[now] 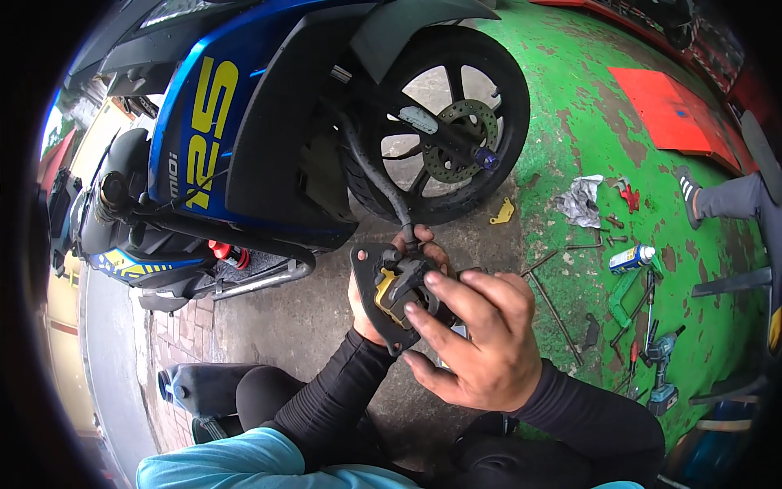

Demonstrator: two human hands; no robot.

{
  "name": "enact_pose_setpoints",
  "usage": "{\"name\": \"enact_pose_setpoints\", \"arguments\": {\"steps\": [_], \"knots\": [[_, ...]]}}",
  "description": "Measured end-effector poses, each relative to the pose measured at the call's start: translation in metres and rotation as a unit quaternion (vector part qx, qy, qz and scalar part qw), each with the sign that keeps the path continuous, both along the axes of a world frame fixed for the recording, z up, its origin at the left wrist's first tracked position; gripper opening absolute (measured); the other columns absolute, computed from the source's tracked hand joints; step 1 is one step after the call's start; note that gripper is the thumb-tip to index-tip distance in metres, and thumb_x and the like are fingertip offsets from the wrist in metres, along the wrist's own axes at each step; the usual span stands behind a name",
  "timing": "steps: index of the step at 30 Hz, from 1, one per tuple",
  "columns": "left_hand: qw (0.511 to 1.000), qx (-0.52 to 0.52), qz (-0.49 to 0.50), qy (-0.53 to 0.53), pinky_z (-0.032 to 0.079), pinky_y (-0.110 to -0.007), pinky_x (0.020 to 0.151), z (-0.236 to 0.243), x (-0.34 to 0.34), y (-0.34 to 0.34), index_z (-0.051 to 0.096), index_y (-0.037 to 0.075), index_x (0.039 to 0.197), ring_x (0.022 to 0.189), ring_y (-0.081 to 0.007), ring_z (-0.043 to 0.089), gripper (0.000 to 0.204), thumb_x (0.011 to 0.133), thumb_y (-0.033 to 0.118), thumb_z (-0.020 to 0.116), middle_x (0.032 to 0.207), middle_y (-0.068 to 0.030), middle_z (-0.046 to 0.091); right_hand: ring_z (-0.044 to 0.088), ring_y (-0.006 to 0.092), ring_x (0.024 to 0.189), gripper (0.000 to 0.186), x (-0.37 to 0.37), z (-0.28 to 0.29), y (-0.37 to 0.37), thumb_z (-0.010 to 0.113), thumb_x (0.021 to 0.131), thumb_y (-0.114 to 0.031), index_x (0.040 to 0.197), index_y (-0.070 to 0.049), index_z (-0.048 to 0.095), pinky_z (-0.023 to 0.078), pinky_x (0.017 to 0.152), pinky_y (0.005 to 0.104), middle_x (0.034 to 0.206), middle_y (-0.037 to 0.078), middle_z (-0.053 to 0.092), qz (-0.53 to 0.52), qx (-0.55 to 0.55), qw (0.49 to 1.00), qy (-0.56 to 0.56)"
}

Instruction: Replacing brake pads on a motorcycle brake caliper.

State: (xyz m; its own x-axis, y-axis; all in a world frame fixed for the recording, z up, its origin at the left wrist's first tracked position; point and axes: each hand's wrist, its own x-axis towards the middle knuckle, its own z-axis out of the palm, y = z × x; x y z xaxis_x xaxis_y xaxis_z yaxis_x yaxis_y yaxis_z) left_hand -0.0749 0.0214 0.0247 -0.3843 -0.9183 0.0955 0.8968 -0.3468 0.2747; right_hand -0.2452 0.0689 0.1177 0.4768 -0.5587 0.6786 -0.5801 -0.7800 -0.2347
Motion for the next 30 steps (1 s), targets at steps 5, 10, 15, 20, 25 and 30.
{"name": "enact_pose_setpoints", "arguments": {"steps": [5,10,15,20,25,30], "knots": [[0.992,-0.044,0.048,-0.105,0.052,-0.039,0.101,0.008,-0.003,0.004,0.039,-0.002,0.141,0.112,-0.0267,0.06,0.08,0.096,0.063,0.055,0.122,-0.0174,0.057,0.039,0.0352,0.134,0.045,-0.002,-0.011,0.002,0.076,0.08,-0.033,0.114,-0.004,0.074,0.034,0.107,0.051,0.152,0.016,0.049,-0.013,0.073,0.996,0.057],[0.982,-0.04,0.086,-0.164,0.051,-0.036,0.103,0.014,-0.006,0.008,0.044,-0.001,0.142,0.116,-0.0235,0.06,0.08,0.097,0.064,0.051,0.124,-0.0142,0.059,0.038,0.0374,0.136,0.042,-0.001,-0.007,0.001,0.072,0.083,-0.03,0.113,0.0,0.073,0.034,0.109,0.0527,0.153,0.018,0.047,-0.009,0.108,0.993,0.054],[0.977,-0.046,0.105,-0.182,0.052,-0.036,0.1,0.015,-0.011,0.01,0.045,0.0,0.141,0.112,-0.0228,0.062,0.076,0.099,0.064,0.047,0.122,-0.0126,0.062,0.038,0.0398,0.136,0.042,-0.005,-0.009,0.002,0.07,0.084,-0.028,0.114,0.002,0.072,0.034,0.111,0.0532,0.154,0.02,0.045,-0.002,0.12,0.991,0.055],[0.949,0.076,0.167,-0.258,0.055,-0.033,0.09,0.036,-0.027,0.018,0.058,0.004,0.129,0.099,-0.0175,0.067,0.053,0.109,0.049,0.038,0.112,-0.0078,0.068,0.043,0.0433,0.131,0.044,-0.018,-0.013,-0.005,0.066,0.089,-0.029,0.117,0.005,0.071,0.033,0.112,0.0529,0.15,0.027,0.047,-0.022,0.154,0.988,0.025],[0.906,0.047,0.184,-0.377,0.056,-0.031,0.084,0.046,-0.035,0.021,0.056,0.005,0.125,0.094,-0.0161,0.067,0.046,0.11,0.045,0.039,0.111,-0.0096,0.067,0.046,0.0423,0.128,0.046,-0.03,-0.022,-0.011,0.067,0.091,-0.033,0.117,0.005,0.071,0.034,0.111,0.0512,0.146,0.026,0.05,0.008,0.273,0.957,-0.097],[0.891,0.035,0.203,-0.405,0.056,-0.031,0.086,0.056,-0.036,0.023,0.051,0.004,0.125,0.095,-0.0158,0.067,0.042,0.111,0.042,0.038,0.112,-0.0106,0.067,0.048,0.0411,0.125,0.047,-0.02,-0.014,-0.007,0.079,0.083,-0.031,0.114,0.003,0.071,0.038,0.107,0.0508,0.138,0.023,0.055,-0.019,0.234,0.97,-0.061]]}}
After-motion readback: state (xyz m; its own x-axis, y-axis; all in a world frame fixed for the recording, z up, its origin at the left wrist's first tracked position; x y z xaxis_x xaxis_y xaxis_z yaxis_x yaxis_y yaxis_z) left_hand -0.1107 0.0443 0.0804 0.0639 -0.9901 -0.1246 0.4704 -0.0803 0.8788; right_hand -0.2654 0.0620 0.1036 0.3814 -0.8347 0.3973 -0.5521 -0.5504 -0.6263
